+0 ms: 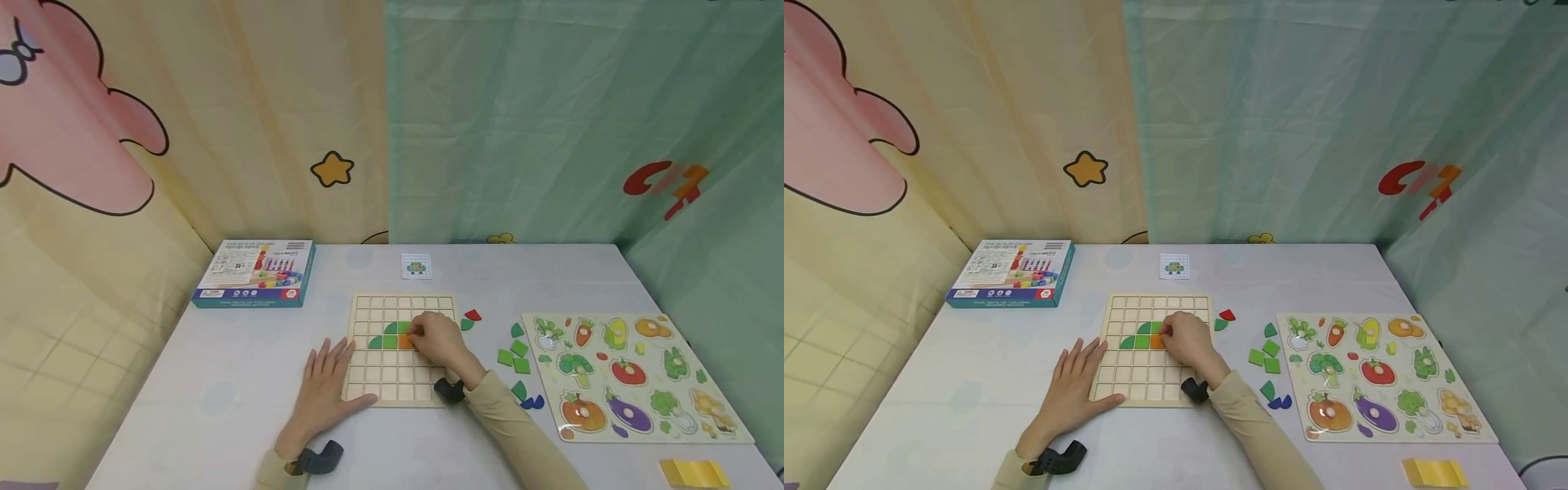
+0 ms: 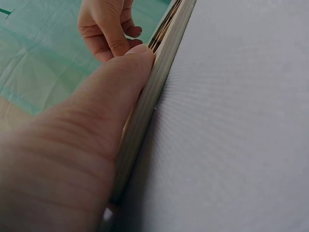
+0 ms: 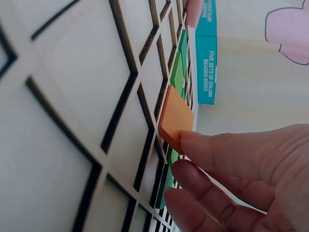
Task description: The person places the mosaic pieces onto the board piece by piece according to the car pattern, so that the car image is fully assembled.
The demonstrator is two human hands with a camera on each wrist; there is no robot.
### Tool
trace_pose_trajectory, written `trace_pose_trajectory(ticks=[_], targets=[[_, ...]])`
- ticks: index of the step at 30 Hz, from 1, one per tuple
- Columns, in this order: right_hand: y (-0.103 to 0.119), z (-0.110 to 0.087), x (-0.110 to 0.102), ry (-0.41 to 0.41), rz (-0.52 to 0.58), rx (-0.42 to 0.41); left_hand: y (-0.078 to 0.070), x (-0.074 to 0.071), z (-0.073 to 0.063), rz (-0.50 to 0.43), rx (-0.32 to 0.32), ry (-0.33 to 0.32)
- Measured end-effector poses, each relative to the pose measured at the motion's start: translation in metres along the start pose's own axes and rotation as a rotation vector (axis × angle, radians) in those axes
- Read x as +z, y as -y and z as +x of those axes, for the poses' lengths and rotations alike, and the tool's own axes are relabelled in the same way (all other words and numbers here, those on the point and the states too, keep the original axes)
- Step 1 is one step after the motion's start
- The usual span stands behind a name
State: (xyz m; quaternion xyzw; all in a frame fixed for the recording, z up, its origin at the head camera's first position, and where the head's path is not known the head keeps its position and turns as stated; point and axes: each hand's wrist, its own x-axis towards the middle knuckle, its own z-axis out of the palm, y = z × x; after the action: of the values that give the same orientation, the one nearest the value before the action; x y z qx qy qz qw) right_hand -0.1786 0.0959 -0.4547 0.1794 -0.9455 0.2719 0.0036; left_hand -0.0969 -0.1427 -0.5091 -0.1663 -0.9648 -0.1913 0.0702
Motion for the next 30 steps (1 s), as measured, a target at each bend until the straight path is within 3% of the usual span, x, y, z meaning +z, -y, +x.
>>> trace_pose_trajectory(ticks=[18, 23, 30], targets=[[-0.005, -0.002, -0.001, 0.047, 0.031, 0.002, 0.001, 0.002, -0.001, -0.007, 0.007, -0.01], [-0.008, -0.01, -0.003, 0.067, 0.038, 0.001, 0.002, 0.002, -0.001, -0.004, 0.008, -0.012], [-0.018, -0.024, -0.017, 0.025, 0.05, 0.058, 0.001, 0.001, -0.001, -0.008, 0.013, -0.018]])
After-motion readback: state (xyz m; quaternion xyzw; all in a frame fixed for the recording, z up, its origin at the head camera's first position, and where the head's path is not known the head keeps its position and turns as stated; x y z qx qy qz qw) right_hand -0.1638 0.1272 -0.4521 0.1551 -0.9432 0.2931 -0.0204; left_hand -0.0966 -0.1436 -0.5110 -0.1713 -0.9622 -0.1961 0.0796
